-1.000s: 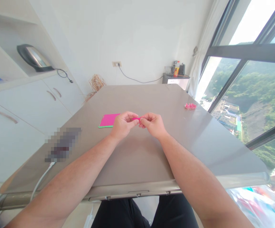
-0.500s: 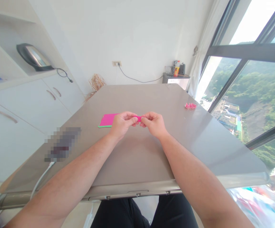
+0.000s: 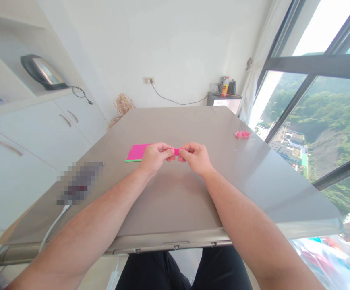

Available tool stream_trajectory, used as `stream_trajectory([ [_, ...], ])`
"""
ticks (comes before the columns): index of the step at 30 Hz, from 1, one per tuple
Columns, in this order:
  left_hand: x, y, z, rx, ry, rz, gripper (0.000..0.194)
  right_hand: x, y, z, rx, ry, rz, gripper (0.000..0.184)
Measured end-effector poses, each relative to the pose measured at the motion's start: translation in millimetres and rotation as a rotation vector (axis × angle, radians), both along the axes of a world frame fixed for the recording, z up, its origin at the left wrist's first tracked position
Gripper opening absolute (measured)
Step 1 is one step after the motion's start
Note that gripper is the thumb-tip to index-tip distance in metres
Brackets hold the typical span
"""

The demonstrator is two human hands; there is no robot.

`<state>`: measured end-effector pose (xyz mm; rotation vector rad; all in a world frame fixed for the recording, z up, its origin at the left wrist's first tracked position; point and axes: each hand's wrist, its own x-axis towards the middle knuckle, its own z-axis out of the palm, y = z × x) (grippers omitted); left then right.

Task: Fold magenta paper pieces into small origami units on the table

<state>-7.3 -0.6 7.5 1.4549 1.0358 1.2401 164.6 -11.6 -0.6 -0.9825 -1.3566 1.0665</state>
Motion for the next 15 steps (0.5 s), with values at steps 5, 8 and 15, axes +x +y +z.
stream_trajectory([
  [5,0.3,1.2,-0.6,0.013,-0.011,0.011,0.015,0.1,-0.6,0.3,-0.009,-0.013,0.006,0.017],
  [8,0.6,1.9,-1.1,0.015,-0.015,0.008,0.015,0.1,-0.9,0.5,-0.006,-0.027,0.006,0.016],
  [15,-1.1,3.1,-8.0,0.144,0.188,0.028,0.013,-0.4,-2.2,2.0,-0.005,-0.187,-0.029,0.015],
])
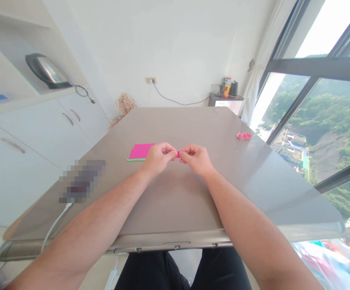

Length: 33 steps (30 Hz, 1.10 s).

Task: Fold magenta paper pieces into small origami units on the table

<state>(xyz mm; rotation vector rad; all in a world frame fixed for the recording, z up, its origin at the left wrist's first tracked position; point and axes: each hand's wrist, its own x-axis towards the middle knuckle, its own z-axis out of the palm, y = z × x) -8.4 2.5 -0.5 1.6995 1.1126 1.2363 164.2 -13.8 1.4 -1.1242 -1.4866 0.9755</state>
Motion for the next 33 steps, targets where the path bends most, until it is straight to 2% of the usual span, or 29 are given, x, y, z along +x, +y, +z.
stream_trajectory([
  [4,0.0,-1.4,-1.3,0.084,0.146,0.011,0.012,2.0,0.5,-1.9,0.013,-0.096,-0.029,0.016],
  [8,1.5,-4.6,0.6,0.118,0.199,-0.014,0.015,4.1,0.4,-1.8,0.037,-0.163,-0.033,0.016],
  [12,3.0,-5.2,1.2,0.13,0.168,-0.007,0.012,4.1,1.0,-2.2,0.034,-0.18,-0.054,0.018],
  [18,-0.2,0.7,-0.2,0.124,0.114,0.023,0.012,3.9,6.8,-7.9,-0.009,-0.042,0.004,0.022],
  [23,-0.7,1.6,-0.3,0.101,0.142,0.012,0.011,4.1,6.1,-5.0,-0.023,-0.097,-0.045,0.017],
  [33,2.6,1.7,-0.6,0.004,0.045,0.008,0.011,2.6,3.4,-0.8,0.0,-0.128,-0.011,0.013],
])
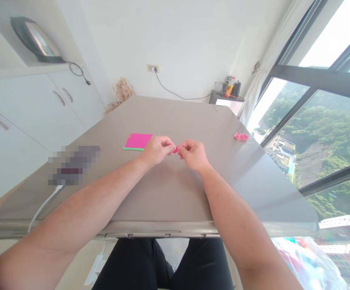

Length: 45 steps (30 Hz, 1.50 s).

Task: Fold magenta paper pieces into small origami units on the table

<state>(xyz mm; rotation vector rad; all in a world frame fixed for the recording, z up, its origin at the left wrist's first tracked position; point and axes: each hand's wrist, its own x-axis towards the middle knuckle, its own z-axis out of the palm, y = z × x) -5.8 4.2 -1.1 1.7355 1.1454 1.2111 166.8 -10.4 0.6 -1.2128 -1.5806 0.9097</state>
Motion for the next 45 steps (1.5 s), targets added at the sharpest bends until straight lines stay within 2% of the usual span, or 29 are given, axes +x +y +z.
stream_trajectory([
  [10,2,-2,1.7,-0.045,0.004,0.016,0.015,-1,0,0.9,-0.018,0.05,-0.015,0.014],
  [17,2,2,-2.4,-0.102,-0.199,0.007,0.022,-4,2,-1.6,0.021,0.2,-0.082,0.018],
  [19,2,4,-3.9,-0.136,-0.233,0.029,0.023,-5,3,-5.0,0.064,0.163,-0.108,0.019],
  [22,2,7,-5.4,-0.15,-0.25,0.063,0.014,-7,2,-9.0,0.125,0.052,-0.107,0.018],
  [27,3,8,-8.1,-0.029,-0.144,0.105,0.016,-10,-3,-8.6,0.152,-0.054,-0.062,0.016],
  [33,3,2,-4.8,0.048,-0.01,0.028,0.017,-9,-1,-6.4,0.099,-0.061,-0.117,0.016],
  [36,2,1,-4.8,0.043,-0.047,-0.042,0.019,-7,1,-6.8,0.102,-0.031,-0.117,0.015],
  [39,1,4,-9.1,0.041,-0.116,-0.118,0.03,-5,4,-8.0,0.114,0.017,-0.108,0.015],
  [45,1,7,-15.3,0.079,-0.106,-0.101,0.031,-4,4,-9.1,0.099,0.059,-0.077,0.021],
])
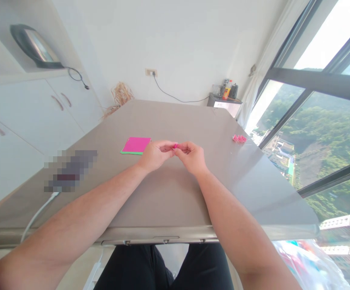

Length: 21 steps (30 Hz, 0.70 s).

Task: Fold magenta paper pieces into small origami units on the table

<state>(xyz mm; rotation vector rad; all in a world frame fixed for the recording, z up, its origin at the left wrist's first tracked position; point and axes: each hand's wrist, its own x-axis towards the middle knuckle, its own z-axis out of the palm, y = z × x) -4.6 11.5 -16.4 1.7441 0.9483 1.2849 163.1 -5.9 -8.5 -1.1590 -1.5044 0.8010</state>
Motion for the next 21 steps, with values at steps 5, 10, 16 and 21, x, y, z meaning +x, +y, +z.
stream_trajectory([
  [5,-0.4,-0.9,0.6,0.0,-0.002,0.008,0.032,-0.9,-2.4,1.5,-0.016,0.02,0.021,0.023],
  [10,-0.7,-1.6,1.3,-0.018,-0.032,-0.02,0.028,-2.2,-4.7,4.5,-0.021,0.034,0.039,0.023],
  [16,0.2,-2.7,3.3,-0.051,-0.061,-0.031,0.027,-2.9,-7.3,8.6,-0.018,0.029,0.031,0.022],
  [21,1.5,-3.9,5.0,-0.075,-0.104,-0.037,0.025,-3.2,-5.3,3.2,0.026,0.024,0.019,0.019],
])
